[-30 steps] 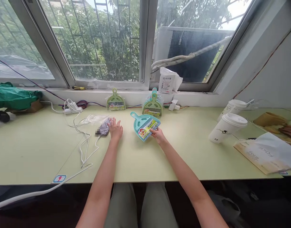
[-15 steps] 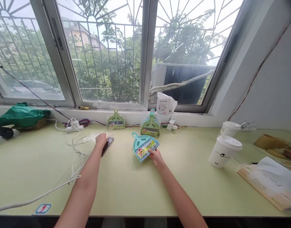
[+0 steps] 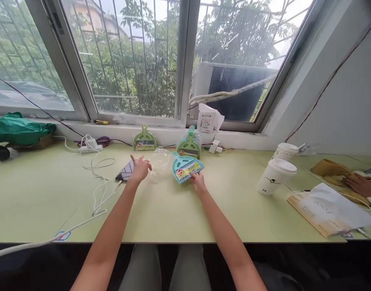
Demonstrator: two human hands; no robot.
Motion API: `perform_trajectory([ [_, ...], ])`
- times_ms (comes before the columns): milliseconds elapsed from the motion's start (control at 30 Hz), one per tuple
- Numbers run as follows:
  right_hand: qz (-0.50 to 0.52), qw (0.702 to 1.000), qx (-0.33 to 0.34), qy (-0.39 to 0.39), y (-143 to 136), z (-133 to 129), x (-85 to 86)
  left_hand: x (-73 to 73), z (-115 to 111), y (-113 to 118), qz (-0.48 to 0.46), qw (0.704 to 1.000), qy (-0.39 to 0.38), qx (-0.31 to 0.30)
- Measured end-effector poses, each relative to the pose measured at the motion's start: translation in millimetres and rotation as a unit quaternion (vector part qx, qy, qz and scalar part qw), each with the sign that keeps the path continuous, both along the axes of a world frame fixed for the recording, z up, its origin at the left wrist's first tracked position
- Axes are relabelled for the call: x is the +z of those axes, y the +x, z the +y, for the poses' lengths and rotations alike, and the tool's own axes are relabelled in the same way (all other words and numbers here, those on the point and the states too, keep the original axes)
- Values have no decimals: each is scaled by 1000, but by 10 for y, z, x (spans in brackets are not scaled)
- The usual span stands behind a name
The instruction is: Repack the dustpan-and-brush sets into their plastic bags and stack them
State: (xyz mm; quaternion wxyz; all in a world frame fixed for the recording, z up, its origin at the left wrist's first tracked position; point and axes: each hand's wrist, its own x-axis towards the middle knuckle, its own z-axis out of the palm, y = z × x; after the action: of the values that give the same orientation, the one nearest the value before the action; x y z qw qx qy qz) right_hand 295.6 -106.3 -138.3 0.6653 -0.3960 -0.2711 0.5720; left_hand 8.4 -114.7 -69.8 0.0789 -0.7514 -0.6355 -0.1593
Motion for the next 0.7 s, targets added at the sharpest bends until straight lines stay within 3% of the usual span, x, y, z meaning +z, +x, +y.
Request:
perform_trajectory([
  [100, -15, 1000, -4, 6, 78, -23, 34, -296, -137, 181, -27, 999, 7, 46],
  [267, -58, 998, -21, 28, 183, -72, 133, -585, -158, 493, -54, 998, -37, -13],
  [400, -70, 997, 32, 32, 251, -109, 247, -656, -153, 489, -42, 994, -95, -35],
  [600, -131, 970, 202, -18, 313, -164, 341, -696, -168, 416, -16, 998, -66, -16],
  [700, -147, 959, 240, -31, 329, -178, 338, -718, -167, 410, -1, 998, -61, -25],
])
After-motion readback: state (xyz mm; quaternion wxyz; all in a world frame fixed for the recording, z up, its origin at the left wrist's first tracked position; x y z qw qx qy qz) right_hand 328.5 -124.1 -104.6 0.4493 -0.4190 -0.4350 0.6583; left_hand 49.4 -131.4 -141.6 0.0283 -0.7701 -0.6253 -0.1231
